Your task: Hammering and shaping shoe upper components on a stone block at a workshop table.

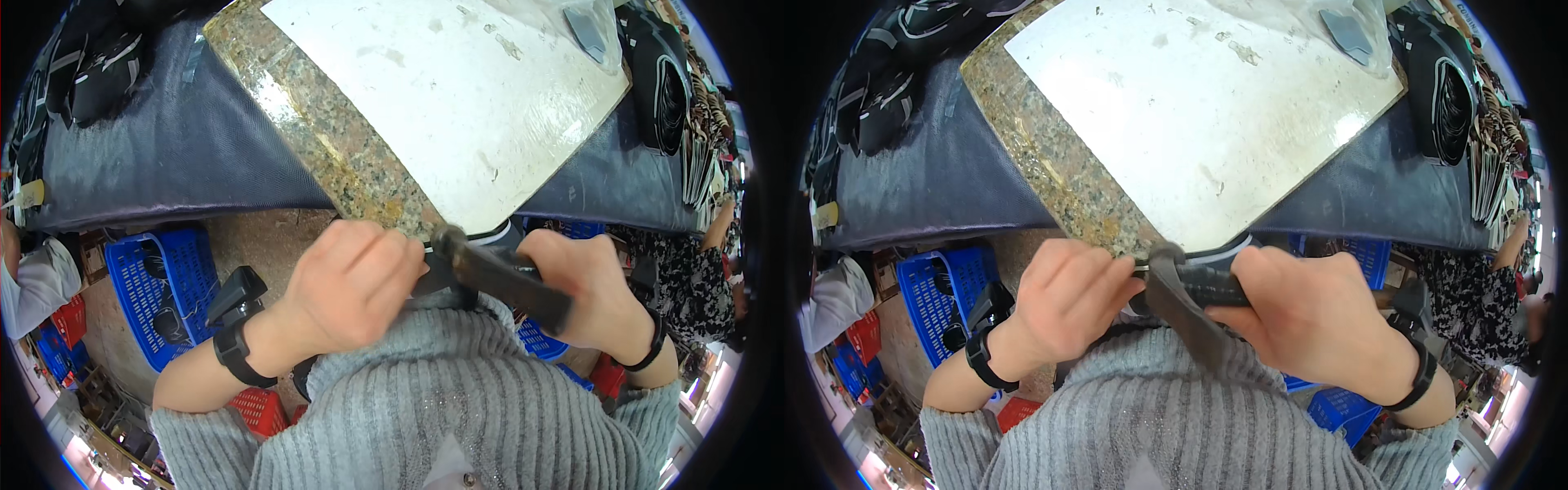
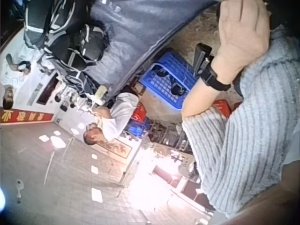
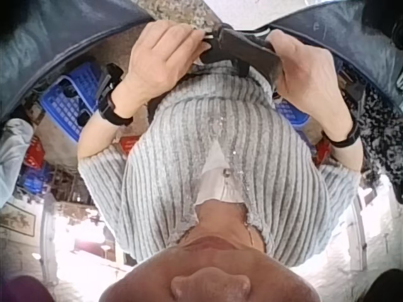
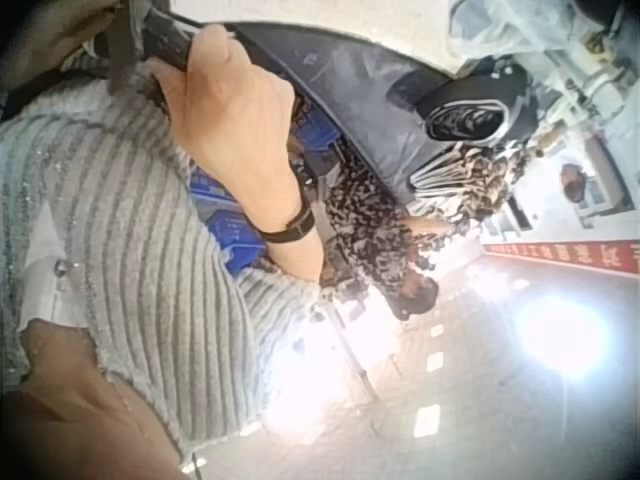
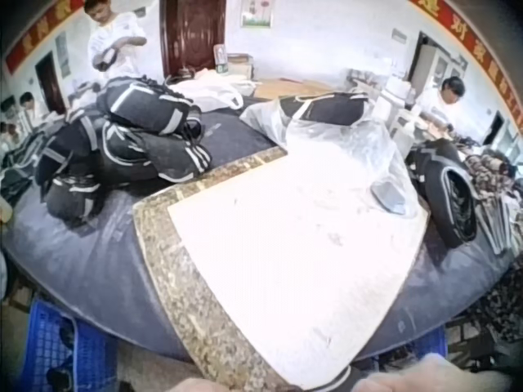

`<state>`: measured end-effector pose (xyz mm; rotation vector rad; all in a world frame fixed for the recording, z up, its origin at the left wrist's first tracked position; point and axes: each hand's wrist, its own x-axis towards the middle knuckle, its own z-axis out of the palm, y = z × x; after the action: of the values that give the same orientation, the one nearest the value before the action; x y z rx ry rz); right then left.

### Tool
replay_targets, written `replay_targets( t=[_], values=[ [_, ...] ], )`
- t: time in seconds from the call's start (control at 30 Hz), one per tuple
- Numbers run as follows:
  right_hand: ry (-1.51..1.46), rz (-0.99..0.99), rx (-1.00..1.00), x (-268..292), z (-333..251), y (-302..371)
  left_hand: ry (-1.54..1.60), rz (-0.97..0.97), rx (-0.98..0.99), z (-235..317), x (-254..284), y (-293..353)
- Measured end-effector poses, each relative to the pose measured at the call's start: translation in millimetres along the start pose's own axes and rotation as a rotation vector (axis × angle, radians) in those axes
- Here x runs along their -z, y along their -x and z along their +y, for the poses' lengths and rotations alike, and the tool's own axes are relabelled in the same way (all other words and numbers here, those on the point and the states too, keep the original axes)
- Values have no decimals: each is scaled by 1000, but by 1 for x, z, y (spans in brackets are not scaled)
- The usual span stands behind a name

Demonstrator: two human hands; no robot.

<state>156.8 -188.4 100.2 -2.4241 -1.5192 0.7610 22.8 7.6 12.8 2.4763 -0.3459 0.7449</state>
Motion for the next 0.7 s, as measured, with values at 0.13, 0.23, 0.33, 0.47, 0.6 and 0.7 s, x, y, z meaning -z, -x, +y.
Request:
replay_targets(
  t=[0.13,0.23,0.33,0.47,0.6,0.7],
  values=[
    [-73,-41,-18,0,2,2,43,-9,-39,-6,-1,5],
    [-111,8,-37,-5,4,6,-19,8,-126,-5,-4,7],
    [-122,1,-32,-1,7,4,-41,-5,-133,-5,-3,7],
    [-339,181,-56,3,3,1,-52,6,-130,-4,-3,8],
    [-137,5,-6,-3,9,-2,-28,-18,-123,-4,-3,9],
    [-122,68,22,2,7,-5,-56,24,-133,-6,-5,9]
  ],
)
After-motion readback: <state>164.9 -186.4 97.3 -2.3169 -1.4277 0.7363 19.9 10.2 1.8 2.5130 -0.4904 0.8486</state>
